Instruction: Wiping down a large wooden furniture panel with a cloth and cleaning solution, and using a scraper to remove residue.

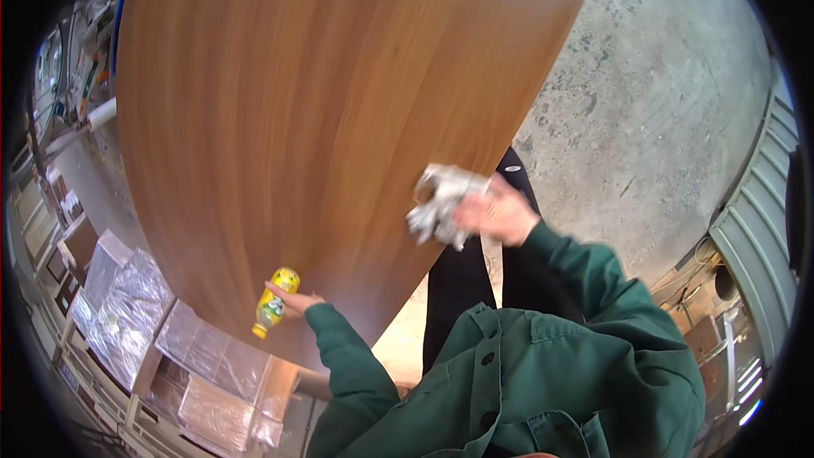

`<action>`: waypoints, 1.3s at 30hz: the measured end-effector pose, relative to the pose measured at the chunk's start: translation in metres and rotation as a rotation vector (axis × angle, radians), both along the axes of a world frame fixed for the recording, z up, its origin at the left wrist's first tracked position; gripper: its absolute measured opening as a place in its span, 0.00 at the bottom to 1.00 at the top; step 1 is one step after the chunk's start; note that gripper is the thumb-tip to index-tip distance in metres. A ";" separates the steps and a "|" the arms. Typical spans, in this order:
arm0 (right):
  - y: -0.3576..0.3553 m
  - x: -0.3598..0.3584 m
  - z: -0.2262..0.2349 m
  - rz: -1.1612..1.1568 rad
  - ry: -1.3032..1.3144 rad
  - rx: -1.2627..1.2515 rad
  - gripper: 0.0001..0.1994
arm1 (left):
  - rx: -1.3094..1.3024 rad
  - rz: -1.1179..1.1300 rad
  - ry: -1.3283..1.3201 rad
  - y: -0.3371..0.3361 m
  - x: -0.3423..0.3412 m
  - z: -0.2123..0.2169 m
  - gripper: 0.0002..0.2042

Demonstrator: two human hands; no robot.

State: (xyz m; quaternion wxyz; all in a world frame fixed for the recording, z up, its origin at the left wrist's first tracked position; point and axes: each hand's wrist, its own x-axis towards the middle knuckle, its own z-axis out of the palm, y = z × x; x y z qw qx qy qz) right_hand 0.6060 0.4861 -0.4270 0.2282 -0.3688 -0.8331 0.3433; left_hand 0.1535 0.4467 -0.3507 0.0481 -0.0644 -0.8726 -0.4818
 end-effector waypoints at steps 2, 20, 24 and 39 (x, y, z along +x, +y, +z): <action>0.030 0.066 -0.036 -0.143 -0.271 0.237 0.18 | -0.005 0.110 -0.169 0.048 0.077 -0.005 0.28; 0.036 0.085 0.039 -1.666 0.676 -0.588 0.17 | 0.546 -1.206 -0.238 0.275 0.231 -0.024 0.22; 0.010 0.017 0.070 -1.598 0.710 -0.603 0.14 | 0.457 -1.152 -0.357 0.259 0.230 -0.028 0.38; 0.054 -0.034 0.040 -1.509 1.037 -0.764 0.20 | -0.439 -1.556 0.502 0.189 0.308 -0.029 0.23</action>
